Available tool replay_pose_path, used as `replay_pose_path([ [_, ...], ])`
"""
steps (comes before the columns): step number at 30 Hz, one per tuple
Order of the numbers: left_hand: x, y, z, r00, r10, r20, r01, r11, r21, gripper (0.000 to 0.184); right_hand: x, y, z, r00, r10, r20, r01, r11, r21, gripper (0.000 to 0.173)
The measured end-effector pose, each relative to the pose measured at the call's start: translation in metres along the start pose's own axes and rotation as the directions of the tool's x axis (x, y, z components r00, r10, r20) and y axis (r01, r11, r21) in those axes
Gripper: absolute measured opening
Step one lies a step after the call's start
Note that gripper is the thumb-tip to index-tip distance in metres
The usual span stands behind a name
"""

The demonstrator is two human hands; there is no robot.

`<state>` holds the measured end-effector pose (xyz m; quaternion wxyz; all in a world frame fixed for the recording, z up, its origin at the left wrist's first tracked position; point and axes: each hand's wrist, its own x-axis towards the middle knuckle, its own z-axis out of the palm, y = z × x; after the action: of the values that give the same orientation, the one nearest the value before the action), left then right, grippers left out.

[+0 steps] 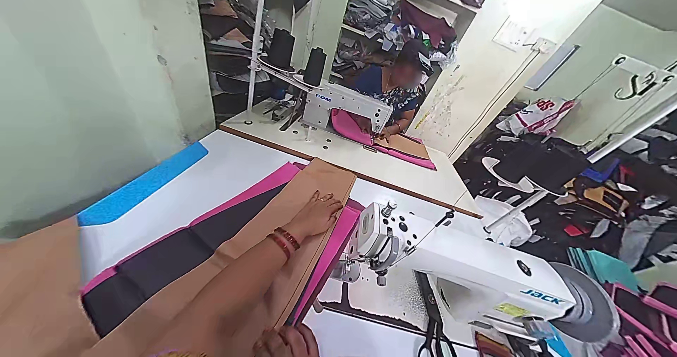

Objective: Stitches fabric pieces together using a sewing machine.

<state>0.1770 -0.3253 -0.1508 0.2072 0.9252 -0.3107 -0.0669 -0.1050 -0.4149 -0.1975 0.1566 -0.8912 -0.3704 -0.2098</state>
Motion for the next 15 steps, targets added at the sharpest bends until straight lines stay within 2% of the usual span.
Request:
replay_pose_path([
  [3,-0.04,0.004,0.003,1.0,-0.006,0.025,0.006,1.0,0.01,0.048,0.0,-0.006,0.005,0.999,0.023,0.025,-0.021,0.995,-0.093,0.062],
  [5,-0.07,0.008,0.008,0.999,-0.006,0.033,0.006,1.0,0.015,0.049,0.009,-0.007,0.008,0.996,0.076,0.052,-0.07,0.991,-0.113,0.08],
  [6,-0.084,0.01,0.009,0.999,-0.006,0.039,0.005,1.0,0.019,0.05,0.013,-0.007,0.011,0.997,0.06,0.041,-0.055,0.991,-0.126,0.082],
  [7,-0.097,0.012,0.01,0.999,-0.003,0.043,0.002,1.0,0.023,0.051,0.016,-0.009,0.015,1.0,0.018,0.008,-0.017,0.988,-0.152,0.074],
  [10,-0.128,0.014,0.013,0.999,0.03,0.043,-0.03,1.0,0.006,0.052,0.015,-0.018,0.024,0.982,-0.12,-0.147,0.089,0.976,-0.198,0.034],
  [12,-0.137,0.015,0.008,0.996,0.04,0.084,-0.041,0.999,0.011,0.052,0.014,-0.024,0.02,0.967,-0.144,-0.211,0.114,0.982,-0.149,0.029],
  [15,-0.137,0.02,-0.009,0.975,0.033,0.221,-0.063,0.989,0.13,0.049,0.008,-0.028,-0.001,0.959,-0.16,-0.235,0.163,0.987,-0.008,0.027],
])
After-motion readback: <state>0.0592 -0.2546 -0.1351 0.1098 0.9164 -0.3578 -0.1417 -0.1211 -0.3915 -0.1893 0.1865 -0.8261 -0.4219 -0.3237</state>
